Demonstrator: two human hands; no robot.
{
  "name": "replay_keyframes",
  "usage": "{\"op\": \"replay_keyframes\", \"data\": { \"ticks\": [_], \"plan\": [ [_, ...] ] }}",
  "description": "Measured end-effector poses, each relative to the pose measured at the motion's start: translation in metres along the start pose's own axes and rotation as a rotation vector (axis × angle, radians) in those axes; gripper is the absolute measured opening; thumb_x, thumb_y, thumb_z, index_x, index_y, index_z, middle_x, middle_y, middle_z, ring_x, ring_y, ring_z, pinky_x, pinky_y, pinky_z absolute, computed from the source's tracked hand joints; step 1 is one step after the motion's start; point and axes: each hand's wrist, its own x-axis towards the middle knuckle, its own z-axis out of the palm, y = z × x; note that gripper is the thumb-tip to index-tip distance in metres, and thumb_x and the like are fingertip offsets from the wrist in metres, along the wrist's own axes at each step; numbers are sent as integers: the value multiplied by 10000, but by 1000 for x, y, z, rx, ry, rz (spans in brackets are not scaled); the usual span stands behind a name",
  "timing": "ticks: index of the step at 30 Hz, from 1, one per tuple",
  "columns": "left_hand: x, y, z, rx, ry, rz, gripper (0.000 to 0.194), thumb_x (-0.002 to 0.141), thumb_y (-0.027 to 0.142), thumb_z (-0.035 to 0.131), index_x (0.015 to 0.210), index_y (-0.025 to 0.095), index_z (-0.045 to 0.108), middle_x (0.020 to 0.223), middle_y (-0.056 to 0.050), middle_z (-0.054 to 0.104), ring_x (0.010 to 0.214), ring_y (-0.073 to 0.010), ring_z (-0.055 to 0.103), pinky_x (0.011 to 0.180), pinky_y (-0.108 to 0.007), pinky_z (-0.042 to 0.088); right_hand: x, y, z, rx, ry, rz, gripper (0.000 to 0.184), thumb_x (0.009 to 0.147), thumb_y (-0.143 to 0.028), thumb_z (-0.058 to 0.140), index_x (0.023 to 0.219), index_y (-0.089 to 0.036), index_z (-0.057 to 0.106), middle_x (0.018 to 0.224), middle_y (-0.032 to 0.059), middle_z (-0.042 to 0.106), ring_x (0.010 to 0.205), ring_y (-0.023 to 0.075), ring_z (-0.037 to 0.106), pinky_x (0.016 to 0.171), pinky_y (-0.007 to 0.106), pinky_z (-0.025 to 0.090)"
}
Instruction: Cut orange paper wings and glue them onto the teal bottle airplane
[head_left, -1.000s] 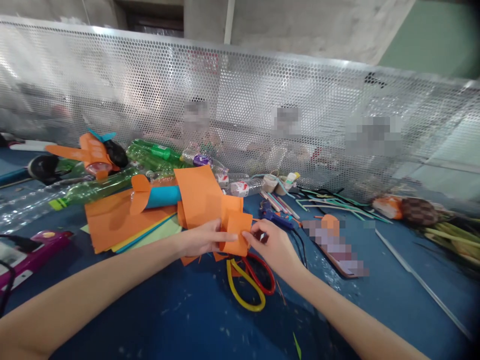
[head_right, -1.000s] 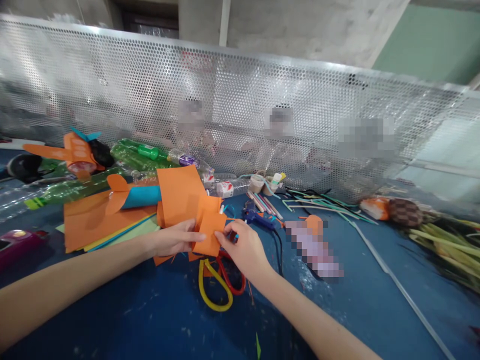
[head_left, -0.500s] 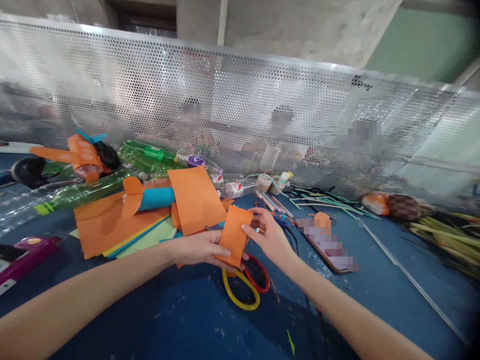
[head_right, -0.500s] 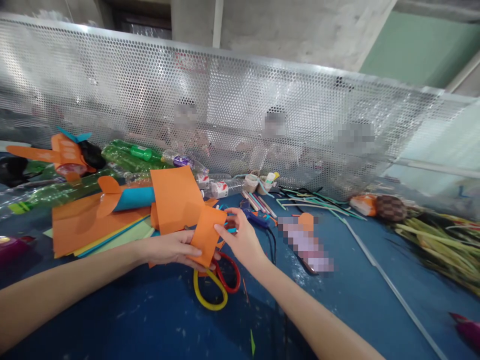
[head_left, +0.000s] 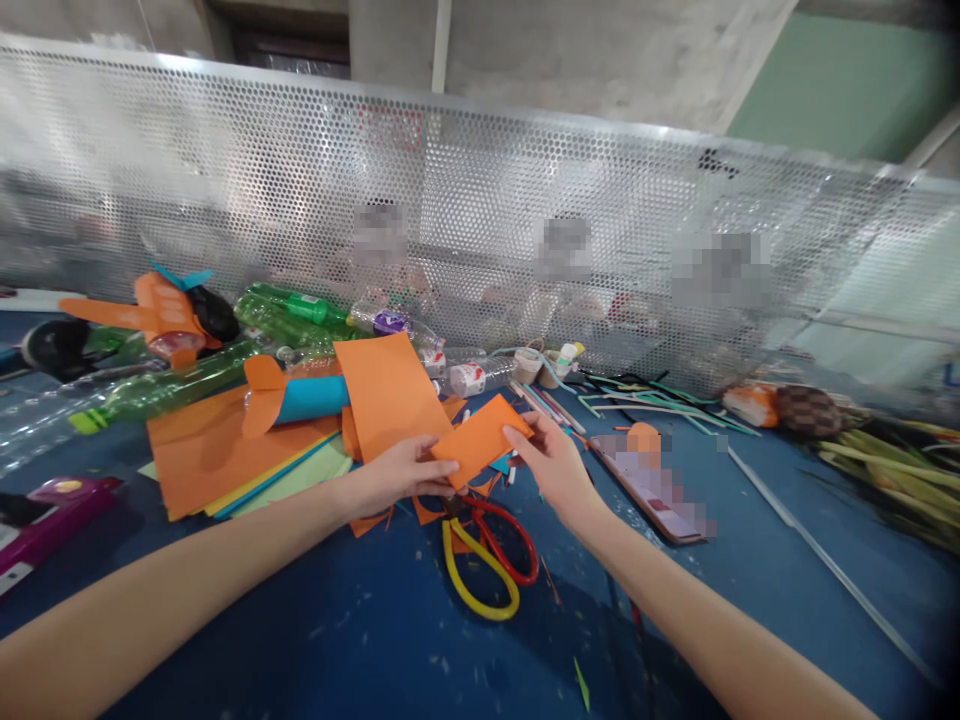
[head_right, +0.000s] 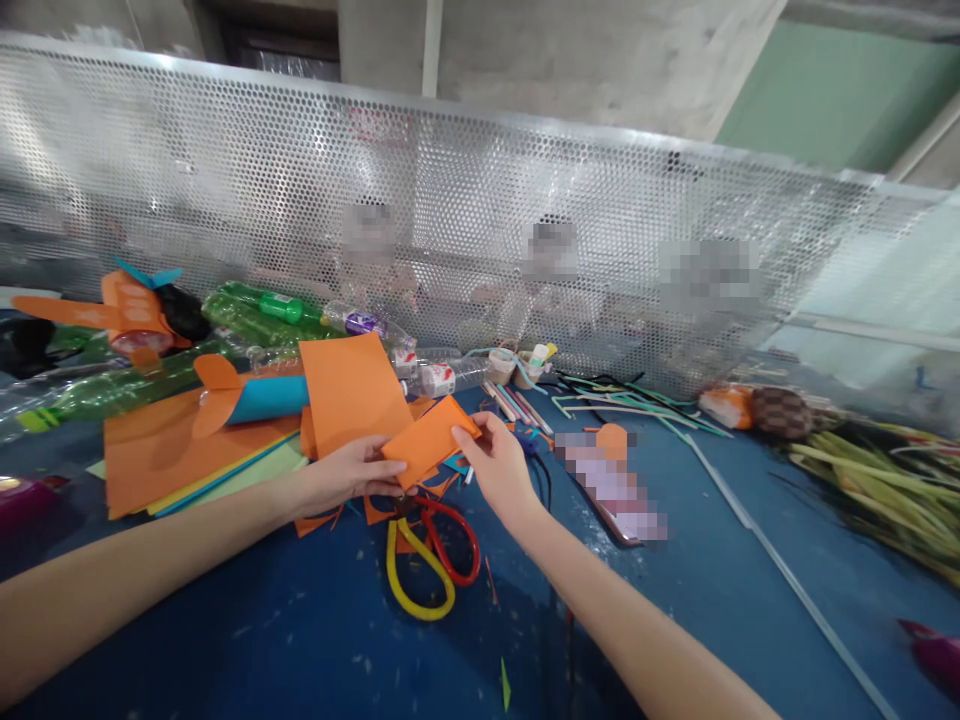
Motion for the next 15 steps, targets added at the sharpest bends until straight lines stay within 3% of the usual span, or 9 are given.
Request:
{"op": "replay_keyframes", "data": {
  "ticks": [11,15],
  "plan": [
    [9,-2,-9,172,352,181,292,697,396,695,808,129,649,725,-24,638,644,-140,601,602,-238,466,0,2,2,102,-9,48,314,682,-454,679,820,-218,524,865,29,650,767,200,632,686,352,558],
    [11,0,-14,324,392,277,276,708,403,667,701,132,614,643,1,580,559,-118,538,556,-228,431,2,5,2,110,-36,84,355,657,-457,698,872,-215,552,902,46,667,825,225,643,696,359,566]
  ]
}}
